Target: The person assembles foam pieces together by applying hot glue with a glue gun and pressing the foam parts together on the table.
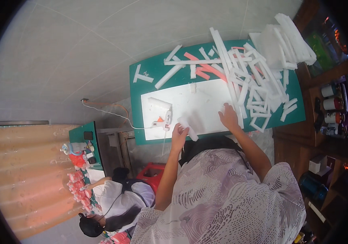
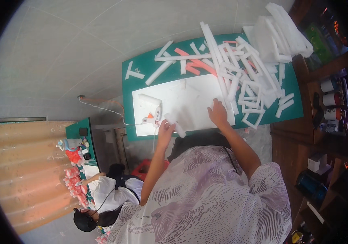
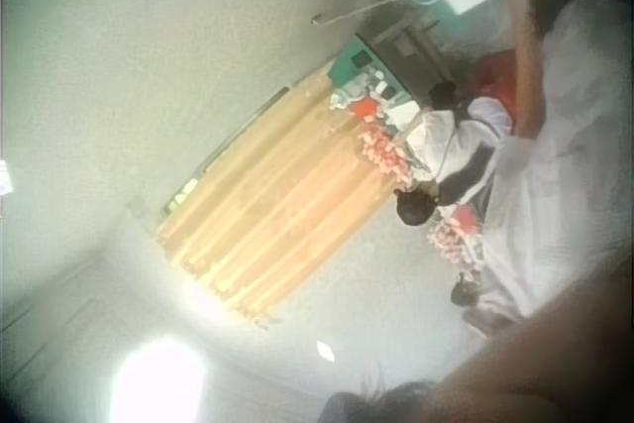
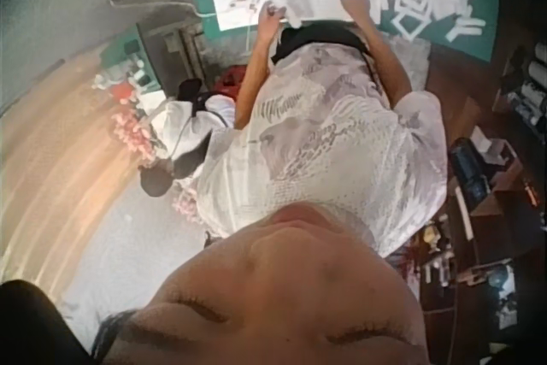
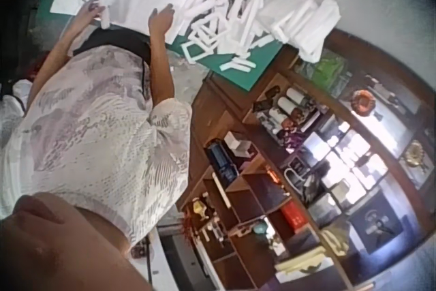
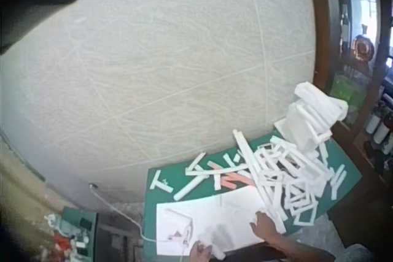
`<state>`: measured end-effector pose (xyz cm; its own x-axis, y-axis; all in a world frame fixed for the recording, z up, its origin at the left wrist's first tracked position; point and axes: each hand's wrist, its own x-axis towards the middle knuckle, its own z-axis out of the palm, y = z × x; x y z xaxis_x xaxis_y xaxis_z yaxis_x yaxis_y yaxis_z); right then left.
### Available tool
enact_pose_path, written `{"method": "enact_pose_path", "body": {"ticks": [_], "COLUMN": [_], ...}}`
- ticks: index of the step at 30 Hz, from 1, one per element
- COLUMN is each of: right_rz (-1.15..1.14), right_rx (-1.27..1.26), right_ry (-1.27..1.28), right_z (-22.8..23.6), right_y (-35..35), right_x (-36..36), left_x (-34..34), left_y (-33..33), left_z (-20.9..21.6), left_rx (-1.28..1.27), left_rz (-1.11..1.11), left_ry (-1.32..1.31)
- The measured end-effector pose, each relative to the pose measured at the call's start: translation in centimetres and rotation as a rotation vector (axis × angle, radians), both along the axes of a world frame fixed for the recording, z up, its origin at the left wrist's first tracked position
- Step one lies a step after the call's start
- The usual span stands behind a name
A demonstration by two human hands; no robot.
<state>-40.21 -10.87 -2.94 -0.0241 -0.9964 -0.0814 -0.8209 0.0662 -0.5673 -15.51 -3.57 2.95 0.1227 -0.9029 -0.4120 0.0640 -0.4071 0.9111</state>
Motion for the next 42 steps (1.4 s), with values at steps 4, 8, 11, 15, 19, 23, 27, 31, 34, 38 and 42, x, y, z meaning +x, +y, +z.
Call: {"method": "enact_pose_path", "body": {"ticks": [4,8,11,15,19,23,27,31,34,38,42], "right_rz": [0.014,0.021,0.054,0.129,-0.047,0.021,0.027,0.014,-0.017,0.0,-0.114], "right_rx": [0.08,0.122,0.048,0.138,0.467,0.623,0.712,0.741,0.752,0.727,0.575], "right_ry": [0.135,0.122,0.057,-0.317,-1.177,-1.517,-1.604,-1.614,-1.592,-1.541,-1.661], "right_z": [0.3,-1.2,-2.1,0.5,2.0,3.2,3.5,3.6,3.7,4.8,3.6], "right_y": [-0.5,-1.5,-1.8,-2.5,-2.7,-2.5,-2.5,-2.3,-2.2,-1.6,-1.6], "right_x": [0.3,0.3,-0.4,-0.8,-1.0,-1.3,-1.6,-1.4,-1.2,-1.2,-2.1], "left_x": [-0.4,-0.8,-1.1,-0.6,-0.8,-0.8,-1.2,-2.5,-3.6,-6.3,-4.7], "left_y": [-0.4,-1.1,-1.5,-1.6,-1.8,-2.0,-2.7,-3.1,-3.9,-4.6,-4.2], "left_z": [0.7,1.0,1.7,2.1,2.5,1.0,-1.9,-3.4,-2.4,1.6,-0.4], "left_rx": [0.043,0.01,0.037,0.025,0.055,0.113,0.149,-0.1,-0.458,-0.191,-0.053], "left_rz": [0.01,0.0,0.033,-0.012,-0.02,-0.029,-0.038,-0.076,-0.195,-0.278,-0.246], "left_ry": [0.051,0.091,0.135,0.307,0.383,0.356,0.172,-0.343,-0.654,-0.38,-0.133]}}
